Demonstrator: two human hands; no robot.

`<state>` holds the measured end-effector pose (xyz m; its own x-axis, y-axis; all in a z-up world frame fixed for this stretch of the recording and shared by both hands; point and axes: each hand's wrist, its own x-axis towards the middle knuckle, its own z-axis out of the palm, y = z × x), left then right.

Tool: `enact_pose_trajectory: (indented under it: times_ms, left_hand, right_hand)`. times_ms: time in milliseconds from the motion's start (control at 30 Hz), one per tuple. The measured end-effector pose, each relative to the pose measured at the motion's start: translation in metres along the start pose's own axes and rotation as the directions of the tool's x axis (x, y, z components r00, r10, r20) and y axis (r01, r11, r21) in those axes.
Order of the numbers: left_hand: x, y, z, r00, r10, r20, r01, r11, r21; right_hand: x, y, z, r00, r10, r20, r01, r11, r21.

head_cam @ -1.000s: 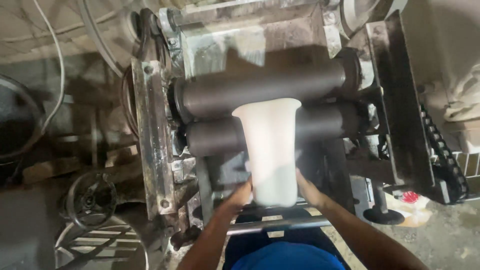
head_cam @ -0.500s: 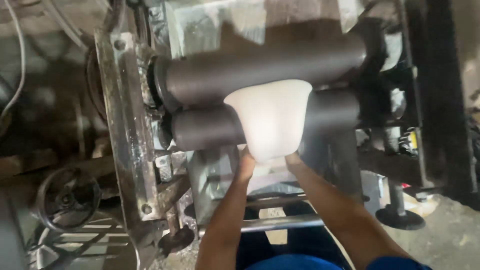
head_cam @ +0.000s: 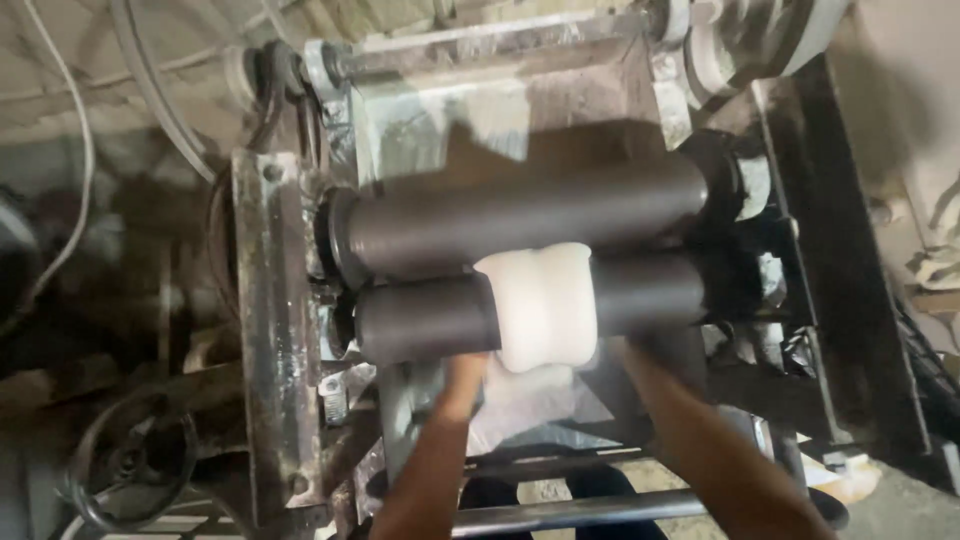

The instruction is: The person feeds a piece of dough between the rollers of a machine by hand, catching the flattened piece as it emerges, folding it, and passing it through the rollers again.

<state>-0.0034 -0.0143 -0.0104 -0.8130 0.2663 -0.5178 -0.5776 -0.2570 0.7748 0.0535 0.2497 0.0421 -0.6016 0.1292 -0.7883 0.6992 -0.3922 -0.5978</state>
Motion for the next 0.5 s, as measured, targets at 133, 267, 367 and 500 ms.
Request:
enact_pose_trajectory:
  times_ms: [133, 267, 367, 500]
  left_hand:
    - [0.058, -0.001, -0.009, 0.991, 0.128, 0.047, -0.131, 0.989, 0.061]
    - [-0.013, -0.013, -0.008, 0.989, 0.067, 0.131, -0.079, 0.993, 0.091]
    - [-0.085, 0.000, 0.012, 0.989, -0.127, -0.081, 0.129, 0.992, 0.016]
    - [-0.164, 0.059, 0.057, 0.945, 0.325, -0.044, -0.327, 0.929, -0.174]
  right_hand:
    - [0.050, 0.016, 0.012, 0.992, -0.108, 0.059, 0.109, 0.994, -0.007]
    - [-0.020, 0.049, 0.011, 0.988, -0.072, 0.135, 0.077, 0.996, -0.035]
    - [-0.099, 0.012, 0.020, 0.971, -0.065, 0.230, 0.083, 0.994, -0.071]
    - [-0.176, -0.048, 0.039, 0.966, 0.225, 0.127, -0.226, 0.974, -0.010]
